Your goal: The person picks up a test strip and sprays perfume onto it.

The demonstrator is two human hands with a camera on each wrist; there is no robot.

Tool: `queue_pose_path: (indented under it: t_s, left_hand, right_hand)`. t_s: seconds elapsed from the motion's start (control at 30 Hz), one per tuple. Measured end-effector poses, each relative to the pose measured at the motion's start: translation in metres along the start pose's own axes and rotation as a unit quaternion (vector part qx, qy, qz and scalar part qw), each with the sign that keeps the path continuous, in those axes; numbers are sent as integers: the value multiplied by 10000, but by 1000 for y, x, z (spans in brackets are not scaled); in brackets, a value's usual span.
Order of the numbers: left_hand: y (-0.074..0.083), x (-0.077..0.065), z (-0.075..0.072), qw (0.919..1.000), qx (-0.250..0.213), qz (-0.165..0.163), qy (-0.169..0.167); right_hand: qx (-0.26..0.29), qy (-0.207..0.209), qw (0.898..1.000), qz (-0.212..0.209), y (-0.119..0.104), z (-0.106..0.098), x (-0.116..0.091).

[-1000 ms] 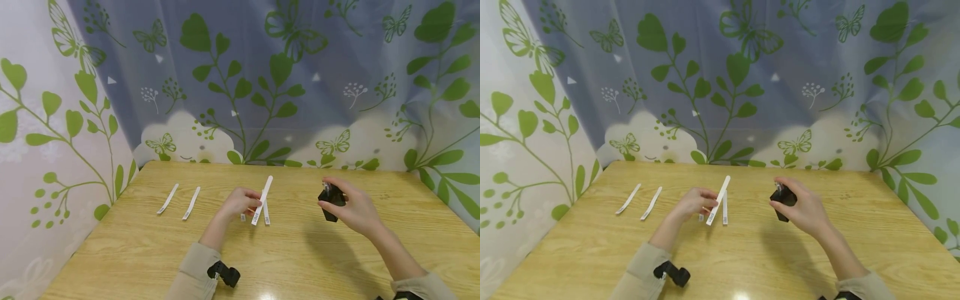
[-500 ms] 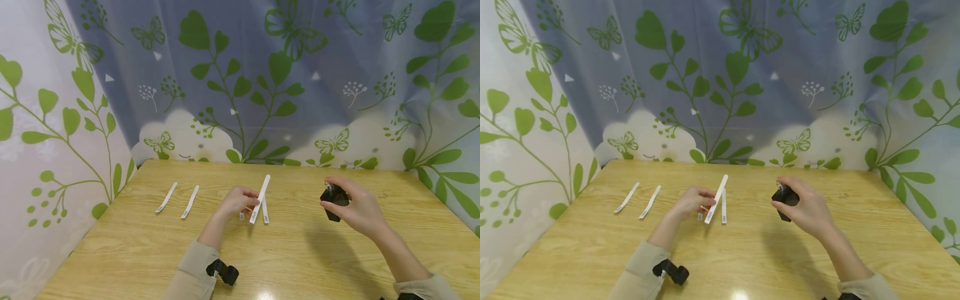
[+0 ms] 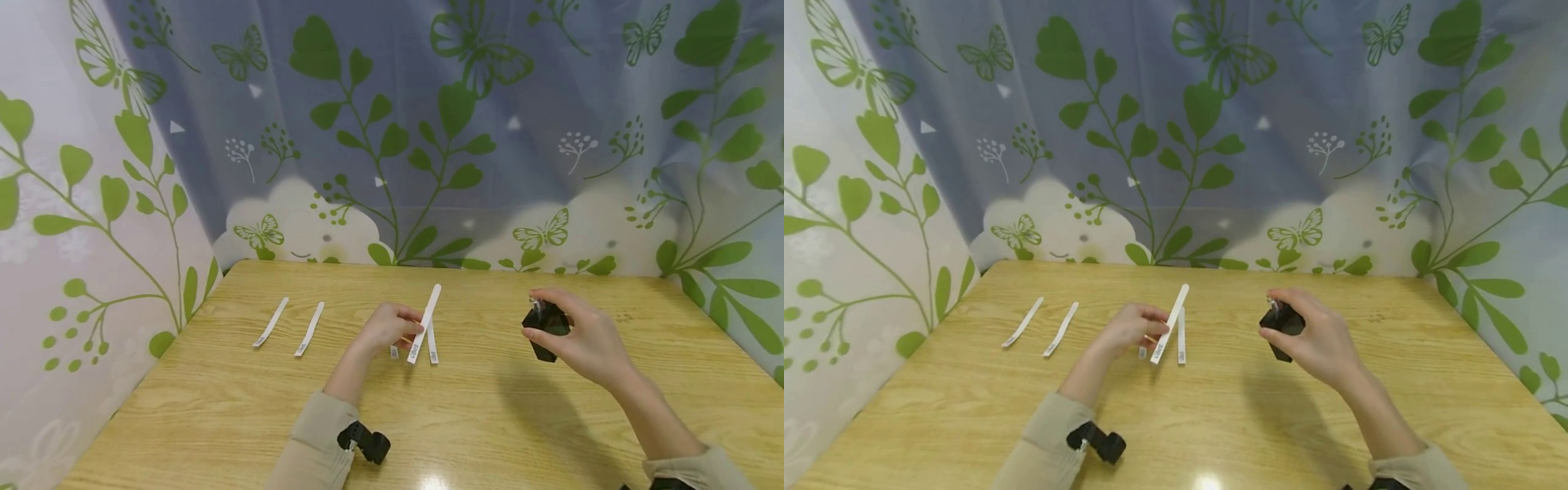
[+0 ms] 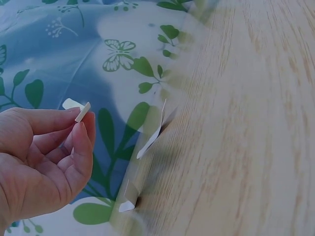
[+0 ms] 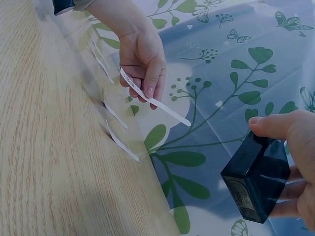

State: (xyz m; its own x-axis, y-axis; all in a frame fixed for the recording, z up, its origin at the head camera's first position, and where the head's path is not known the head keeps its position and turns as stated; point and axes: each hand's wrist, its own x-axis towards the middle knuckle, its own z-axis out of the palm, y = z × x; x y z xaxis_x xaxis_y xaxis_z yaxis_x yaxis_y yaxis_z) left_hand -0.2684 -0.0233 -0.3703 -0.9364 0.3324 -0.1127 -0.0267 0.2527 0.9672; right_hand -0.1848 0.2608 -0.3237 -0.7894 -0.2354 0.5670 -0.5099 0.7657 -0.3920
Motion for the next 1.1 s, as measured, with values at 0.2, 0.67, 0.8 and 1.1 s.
queue_pose_path:
  t_s: [0.2,0.67,0.8,1.1]
  left_hand:
    - [0,2,0,9999,62,-49,95]
    - [-3,3,-2,9999,128,-18,106]
    - [-4,4,-2,9998,161,-5,140]
    - [-3,3,-3,9997,97,-70,203]
  right_hand:
    - [255,-128,9994,202,0,-2,1]
    - [613,-322,9968,392,0,-6,-2]
    - [560,-260,9974,364,1,-5,-2]
    - [459,-126,9987,203,3,-3,-2]
